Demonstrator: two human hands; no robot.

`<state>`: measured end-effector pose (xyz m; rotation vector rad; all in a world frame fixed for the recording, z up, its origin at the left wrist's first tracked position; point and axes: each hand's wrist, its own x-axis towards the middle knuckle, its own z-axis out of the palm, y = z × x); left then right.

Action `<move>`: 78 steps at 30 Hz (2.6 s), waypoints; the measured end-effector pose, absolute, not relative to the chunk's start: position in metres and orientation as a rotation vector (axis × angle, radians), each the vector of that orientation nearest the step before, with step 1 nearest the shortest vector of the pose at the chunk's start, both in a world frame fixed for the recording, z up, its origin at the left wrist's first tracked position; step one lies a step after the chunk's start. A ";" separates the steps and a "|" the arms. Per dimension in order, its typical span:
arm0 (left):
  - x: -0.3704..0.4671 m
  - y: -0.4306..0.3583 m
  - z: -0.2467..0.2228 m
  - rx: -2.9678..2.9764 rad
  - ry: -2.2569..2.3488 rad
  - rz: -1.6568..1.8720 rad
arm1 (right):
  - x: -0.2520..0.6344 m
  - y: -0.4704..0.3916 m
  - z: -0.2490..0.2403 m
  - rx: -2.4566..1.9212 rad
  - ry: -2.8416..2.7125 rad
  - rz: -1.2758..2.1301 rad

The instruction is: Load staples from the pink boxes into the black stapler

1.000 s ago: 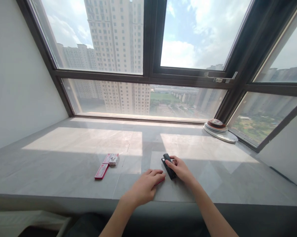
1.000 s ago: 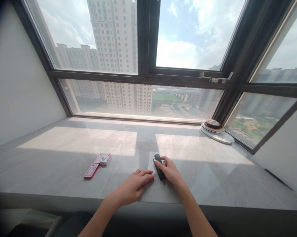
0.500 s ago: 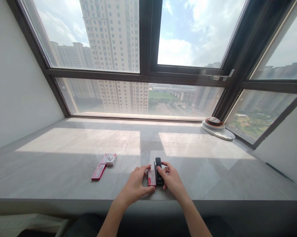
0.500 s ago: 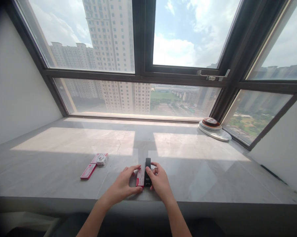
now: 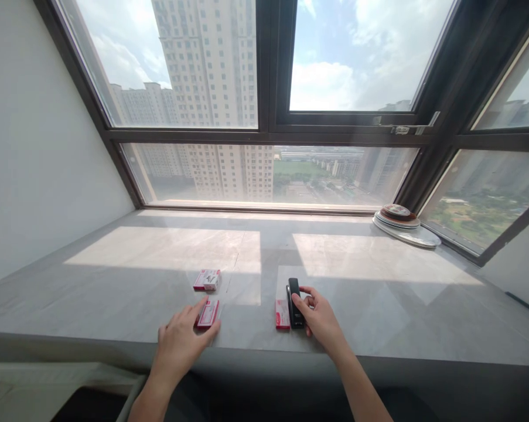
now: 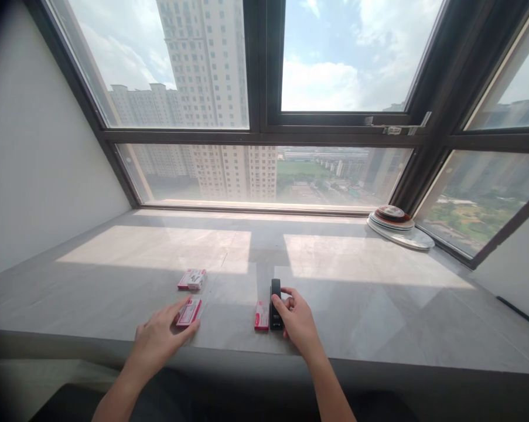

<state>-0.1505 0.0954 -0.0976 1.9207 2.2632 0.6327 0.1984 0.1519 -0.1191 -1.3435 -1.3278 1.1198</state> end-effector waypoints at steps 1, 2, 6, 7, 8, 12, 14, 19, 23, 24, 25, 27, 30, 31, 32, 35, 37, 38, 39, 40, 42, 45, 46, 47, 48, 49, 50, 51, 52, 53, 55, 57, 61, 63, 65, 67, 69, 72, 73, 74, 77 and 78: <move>-0.148 0.096 -0.095 1.974 2.109 0.611 | 0.198 0.152 -0.119 -1.346 -1.328 1.119; -0.143 0.096 -0.092 2.002 1.967 0.599 | 0.198 0.152 -0.119 -1.346 -1.328 1.123; -0.110 0.104 -0.081 2.031 1.685 0.733 | 0.198 0.151 -0.118 -1.332 -1.316 1.159; -0.097 0.107 -0.080 2.046 1.647 0.814 | 0.197 0.151 -0.118 -1.329 -1.313 1.166; -0.083 0.111 -0.080 2.059 1.605 0.892 | 0.197 0.151 -0.118 -1.326 -1.312 1.170; -0.031 0.129 -0.081 2.089 1.422 0.972 | 0.196 0.151 -0.117 -1.317 -1.322 1.170; -0.014 0.138 -0.082 2.128 1.332 0.908 | 0.196 0.152 -0.117 -1.316 -1.328 1.166; 0.002 0.143 -0.079 2.250 1.206 0.830 | 0.199 0.151 -0.117 -1.310 -1.334 1.179; -0.029 0.150 -0.069 2.274 1.251 0.976 | 0.200 0.150 -0.116 -1.307 -1.334 1.192; -0.046 0.156 -0.067 2.253 1.335 1.056 | 0.200 0.150 -0.115 -1.306 -1.331 1.195; -0.067 0.164 -0.066 2.211 1.466 1.165 | 0.200 0.149 -0.115 -1.305 -1.329 1.197; -0.115 0.180 -0.069 2.073 1.827 1.273 | 0.200 0.148 -0.114 -1.303 -1.330 1.195; -0.181 0.194 -0.087 1.888 2.149 0.974 | 0.200 0.148 -0.114 -1.306 -1.334 1.192; -0.197 0.193 -0.094 1.901 2.170 0.861 | 0.200 0.148 -0.114 -1.309 -1.334 1.194; -0.209 0.189 -0.101 1.942 2.177 0.787 | 0.199 0.148 -0.114 -1.311 -1.334 1.195; -0.222 0.166 -0.113 2.046 2.146 0.694 | 0.199 0.148 -0.114 -1.325 -1.339 1.193; -0.216 0.147 -0.112 2.027 2.111 0.680 | 0.199 0.147 -0.113 -1.334 -1.345 1.190; -0.210 0.138 -0.109 2.015 2.084 0.677 | 0.198 0.147 -0.113 -1.339 -1.348 1.187; -0.202 0.131 -0.106 2.016 2.049 0.678 | 0.198 0.146 -0.112 -1.343 -1.351 1.183; -0.190 0.125 -0.102 2.035 2.003 0.687 | 0.198 0.146 -0.111 -1.346 -1.355 1.179; -0.160 0.118 -0.093 2.110 1.870 0.738 | 0.198 0.145 -0.110 -1.351 -1.358 1.170; -0.100 0.118 -0.079 2.172 1.640 0.907 | 0.198 0.145 -0.110 -1.360 -1.346 1.169; -0.079 0.121 -0.075 2.182 1.573 0.961 | 0.198 0.145 -0.110 -1.363 -1.343 1.167; -0.060 0.124 -0.071 2.198 1.509 0.990 | 0.198 0.145 -0.110 -1.363 -1.344 1.166; -0.042 0.128 -0.069 2.218 1.453 0.996 | 0.198 0.146 -0.110 -1.358 -1.348 1.166; -0.026 0.133 -0.067 2.241 1.401 0.981 | 0.199 0.146 -0.110 -1.349 -1.355 1.169; -0.013 0.137 -0.068 2.261 1.357 0.957 | 0.199 0.146 -0.111 -1.336 -1.363 1.175; -0.002 0.141 -0.069 2.275 1.325 0.934 | 0.199 0.146 -0.111 -1.323 -1.370 1.186; 0.007 0.144 -0.072 2.283 1.305 0.917 | 0.199 0.147 -0.112 -1.312 -1.377 1.197; 0.013 0.146 -0.076 2.284 1.295 0.907 | 0.200 0.147 -0.112 -1.306 -1.382 1.206; 0.020 0.147 -0.082 2.280 1.289 0.900 | 0.200 0.148 -0.112 -1.300 -1.396 1.218; 0.019 0.146 -0.085 2.295 1.262 0.886 | 0.202 0.147 -0.111 -1.305 -1.393 1.221; -0.018 0.147 -0.078 2.296 1.395 0.965 | 0.211 0.134 -0.106 -1.364 -1.346 1.146; -0.057 0.156 -0.075 2.169 1.754 1.119 | 0.216 0.124 -0.104 -1.386 -1.371 1.077; -0.100 0.170 -0.076 1.931 2.228 1.204 | 0.218 0.114 -0.103 -1.423 -1.416 1.029; -0.132 0.184 -0.081 1.723 2.391 1.040 | 0.217 0.107 -0.101 -1.492 -1.452 1.000; -0.142 0.195 -0.086 1.700 2.279 0.829 | 0.213 0.105 -0.097 -1.561 -1.490 0.970; -0.113 0.204 -0.089 1.823 2.039 0.728 | 0.206 0.107 -0.088 -1.572 -1.603 0.924; -0.096 0.206 -0.089 1.872 1.975 0.735 | 0.204 0.108 -0.084 -1.547 -1.649 0.908; -0.077 0.206 -0.088 1.927 1.908 0.745 | 0.202 0.109 -0.081 -1.517 -1.689 0.892; -0.025 0.203 -0.085 2.020 1.771 0.753 | 0.199 0.113 -0.075 -1.469 -1.759 0.845; -0.013 0.201 -0.085 2.039 1.731 0.751 | 0.199 0.114 -0.075 -1.472 -1.772 0.836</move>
